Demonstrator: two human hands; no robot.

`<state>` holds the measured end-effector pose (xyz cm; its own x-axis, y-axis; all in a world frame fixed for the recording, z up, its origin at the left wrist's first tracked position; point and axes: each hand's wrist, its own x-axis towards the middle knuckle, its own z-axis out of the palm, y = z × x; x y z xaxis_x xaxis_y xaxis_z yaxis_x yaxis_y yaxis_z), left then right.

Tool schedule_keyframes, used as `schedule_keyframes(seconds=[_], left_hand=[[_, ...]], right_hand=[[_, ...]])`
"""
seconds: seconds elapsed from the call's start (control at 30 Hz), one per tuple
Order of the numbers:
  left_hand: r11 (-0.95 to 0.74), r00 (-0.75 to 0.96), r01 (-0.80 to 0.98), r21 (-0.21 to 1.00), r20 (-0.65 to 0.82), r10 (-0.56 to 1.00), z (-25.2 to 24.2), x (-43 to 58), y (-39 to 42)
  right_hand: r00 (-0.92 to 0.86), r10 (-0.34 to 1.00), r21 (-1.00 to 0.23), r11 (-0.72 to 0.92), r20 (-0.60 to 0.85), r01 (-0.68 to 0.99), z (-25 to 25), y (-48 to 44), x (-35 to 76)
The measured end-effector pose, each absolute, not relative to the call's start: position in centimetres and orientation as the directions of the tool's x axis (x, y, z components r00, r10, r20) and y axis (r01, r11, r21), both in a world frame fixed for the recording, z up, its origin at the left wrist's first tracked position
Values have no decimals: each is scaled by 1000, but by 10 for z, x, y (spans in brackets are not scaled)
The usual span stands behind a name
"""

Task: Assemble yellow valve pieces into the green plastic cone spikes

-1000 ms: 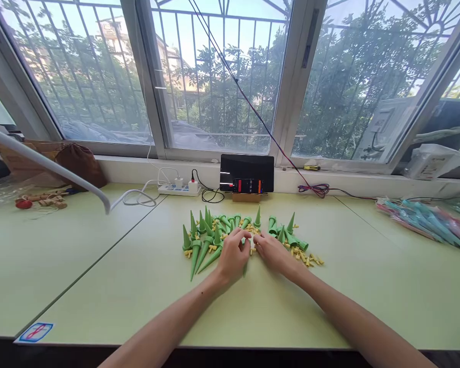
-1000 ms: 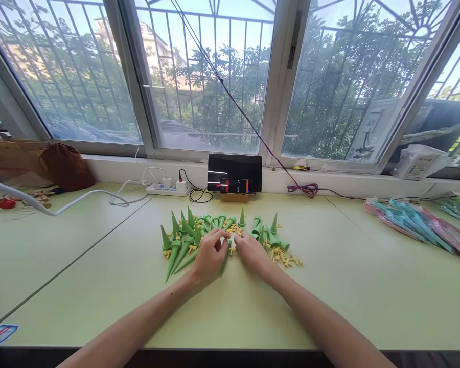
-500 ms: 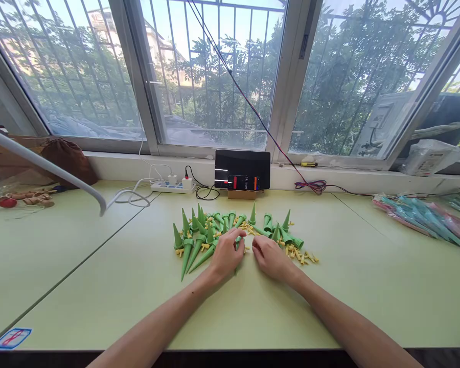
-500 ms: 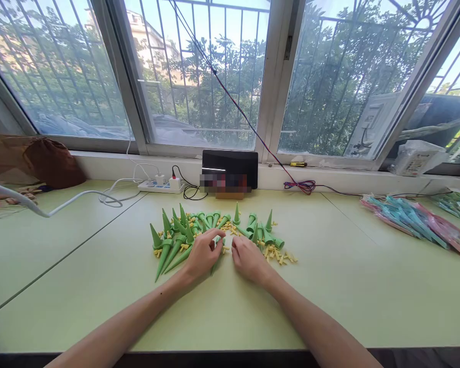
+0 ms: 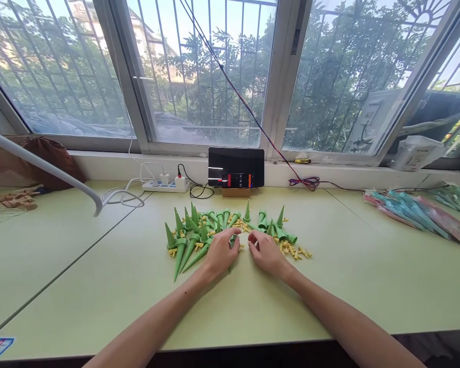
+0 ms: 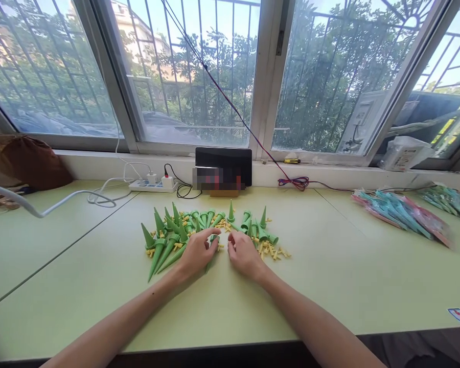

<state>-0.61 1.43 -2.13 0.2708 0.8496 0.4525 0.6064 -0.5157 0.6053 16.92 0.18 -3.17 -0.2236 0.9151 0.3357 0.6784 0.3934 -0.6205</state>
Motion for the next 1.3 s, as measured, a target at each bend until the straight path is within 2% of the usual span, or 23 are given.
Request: schedule_keyframes(seconds=[0.37,0.77,1.3], left_hand=[[-587,367,594,550,464,806,-21,-8,15],[-577,268,563,592,530,805,-15,-7,13],[-559,240,554,617,525,817,-8,-8,12]], right_hand=[[-144,901,-710,414,409,569,-30,1,165],[-55,884,-767,432,464,475,-28,0,163],[-81,889,-781,436,450,447,-27,-2,162]])
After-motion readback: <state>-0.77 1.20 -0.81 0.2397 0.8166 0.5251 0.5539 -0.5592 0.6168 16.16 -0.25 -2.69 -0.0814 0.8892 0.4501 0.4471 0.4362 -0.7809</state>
